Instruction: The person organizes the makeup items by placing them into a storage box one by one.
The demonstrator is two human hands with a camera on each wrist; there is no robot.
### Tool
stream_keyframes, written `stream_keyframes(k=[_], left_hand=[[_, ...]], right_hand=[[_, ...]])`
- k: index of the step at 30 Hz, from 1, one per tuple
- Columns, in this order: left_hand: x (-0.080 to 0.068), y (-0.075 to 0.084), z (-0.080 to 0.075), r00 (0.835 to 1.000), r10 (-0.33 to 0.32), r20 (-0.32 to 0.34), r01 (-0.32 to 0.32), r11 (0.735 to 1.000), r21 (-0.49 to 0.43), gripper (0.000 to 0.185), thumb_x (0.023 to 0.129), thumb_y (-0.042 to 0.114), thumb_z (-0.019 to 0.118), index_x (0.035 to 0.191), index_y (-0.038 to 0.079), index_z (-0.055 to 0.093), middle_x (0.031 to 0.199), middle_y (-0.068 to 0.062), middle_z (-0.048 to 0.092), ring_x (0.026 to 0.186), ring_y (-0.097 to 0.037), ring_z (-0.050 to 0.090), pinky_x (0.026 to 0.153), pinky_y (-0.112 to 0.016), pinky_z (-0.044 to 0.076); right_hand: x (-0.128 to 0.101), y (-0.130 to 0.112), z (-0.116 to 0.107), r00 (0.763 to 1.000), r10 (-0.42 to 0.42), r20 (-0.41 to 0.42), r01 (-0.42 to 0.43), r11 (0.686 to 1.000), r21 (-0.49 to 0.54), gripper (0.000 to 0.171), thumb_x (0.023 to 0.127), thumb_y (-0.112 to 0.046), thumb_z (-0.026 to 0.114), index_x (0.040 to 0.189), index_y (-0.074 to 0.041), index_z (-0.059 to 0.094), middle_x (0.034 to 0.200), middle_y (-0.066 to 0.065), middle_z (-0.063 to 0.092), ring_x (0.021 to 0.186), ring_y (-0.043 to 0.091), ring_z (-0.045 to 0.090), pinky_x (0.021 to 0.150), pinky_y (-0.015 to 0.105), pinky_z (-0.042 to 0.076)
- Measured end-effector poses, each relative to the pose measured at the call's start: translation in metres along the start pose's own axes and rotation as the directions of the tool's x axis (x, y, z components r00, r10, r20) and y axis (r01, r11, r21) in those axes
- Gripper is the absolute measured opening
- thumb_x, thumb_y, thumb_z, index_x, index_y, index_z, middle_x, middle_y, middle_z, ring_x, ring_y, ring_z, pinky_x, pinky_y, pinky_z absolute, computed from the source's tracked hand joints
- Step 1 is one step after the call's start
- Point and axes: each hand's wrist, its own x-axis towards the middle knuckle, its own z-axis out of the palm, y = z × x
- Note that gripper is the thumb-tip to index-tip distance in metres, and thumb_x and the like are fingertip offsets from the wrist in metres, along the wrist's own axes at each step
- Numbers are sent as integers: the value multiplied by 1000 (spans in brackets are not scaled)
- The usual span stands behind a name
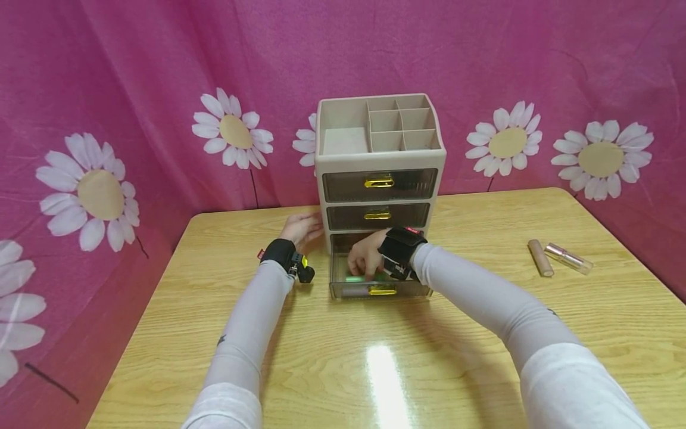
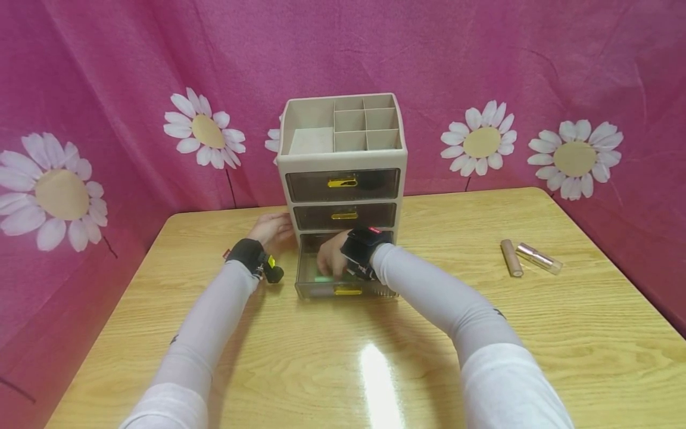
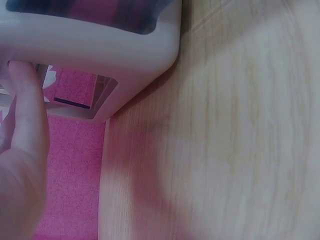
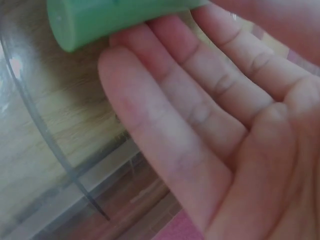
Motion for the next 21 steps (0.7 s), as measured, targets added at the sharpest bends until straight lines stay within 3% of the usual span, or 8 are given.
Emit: stream_keyframes(k=[3, 5, 11, 12, 15, 18, 19, 21], left_hand=[[-4, 2, 2, 1000, -6, -5, 6, 1000, 12, 43, 95, -2, 40, 136, -9, 32, 135, -25, 40, 119, -29, 44, 101, -34, 40], [2, -1, -1, 1000, -6, -2, 6, 1000, 8, 43, 95, -1, 40, 136, -9, 32, 134, -25, 41, 118, -28, 46, 101, -34, 40], [27, -19, -10, 1000, 15, 12, -15, 999, -39, 40, 94, -1, 45, 133, -8, 40, 127, -23, 49, 115, -28, 50, 98, -35, 43], [40, -27, -18, 998, 45, 42, -42, 997, -64, 39, 92, 0, 50, 130, -7, 44, 122, -22, 53, 110, -27, 54, 94, -34, 47], [52, -35, -23, 997, 54, 46, -50, 996, -72, 39, 92, 1, 51, 129, -6, 46, 120, -21, 56, 107, -25, 56, 92, -34, 48], [53, -33, -21, 999, 44, 2, -44, 999, -18, 39, 93, 2, 48, 131, -6, 44, 124, -21, 52, 110, -25, 54, 94, -33, 47], [39, -24, -13, 999, 18, -33, -17, 1000, 10, 39, 94, 0, 44, 133, -6, 40, 128, -21, 49, 114, -26, 51, 98, -33, 43], [25, -16, -7, 999, 16, -29, -15, 1000, 12, 40, 94, -1, 42, 133, -8, 39, 129, -23, 47, 114, -26, 50, 99, -33, 42]], right_hand=[[1, 1, 0, 1000, -6, 13, 6, 1000, 27, 22, 80, 4, 63, 101, 1, 58, 76, 0, 52, 60, 9, 46, 50, 18, 41], [3, 3, 0, 1000, -10, 22, 10, 999, 36, 22, 80, 5, 62, 101, 2, 58, 75, 0, 52, 61, 9, 46, 51, 18, 42], [4, 6, -2, 999, -41, 16, 41, 999, 6, 25, 77, 1, 66, 101, 1, 59, 76, -1, 55, 64, 8, 49, 53, 17, 44], [3, 6, -3, 999, -52, 7, 52, 999, -5, 25, 77, 0, 67, 101, 1, 59, 77, 0, 56, 65, 8, 49, 53, 17, 43], [-1, 8, -6, 991, -126, -48, 121, 988, -95, 26, 78, -4, 68, 102, 0, 59, 80, 1, 59, 70, 8, 51, 59, 17, 44], [-11, 7, -11, 978, -181, -106, 168, 978, -124, 28, 83, -7, 65, 108, 0, 56, 87, 6, 61, 78, 12, 54, 68, 20, 46], [-15, 7, -13, 972, -197, -125, 182, 976, -121, 29, 84, -8, 63, 111, 1, 55, 90, 9, 61, 82, 15, 56, 73, 22, 47], [-25, 5, -15, 964, -213, -162, 200, 976, -92, 33, 87, -10, 61, 117, 3, 52, 99, 15, 60, 91, 22, 57, 80, 28, 48]])
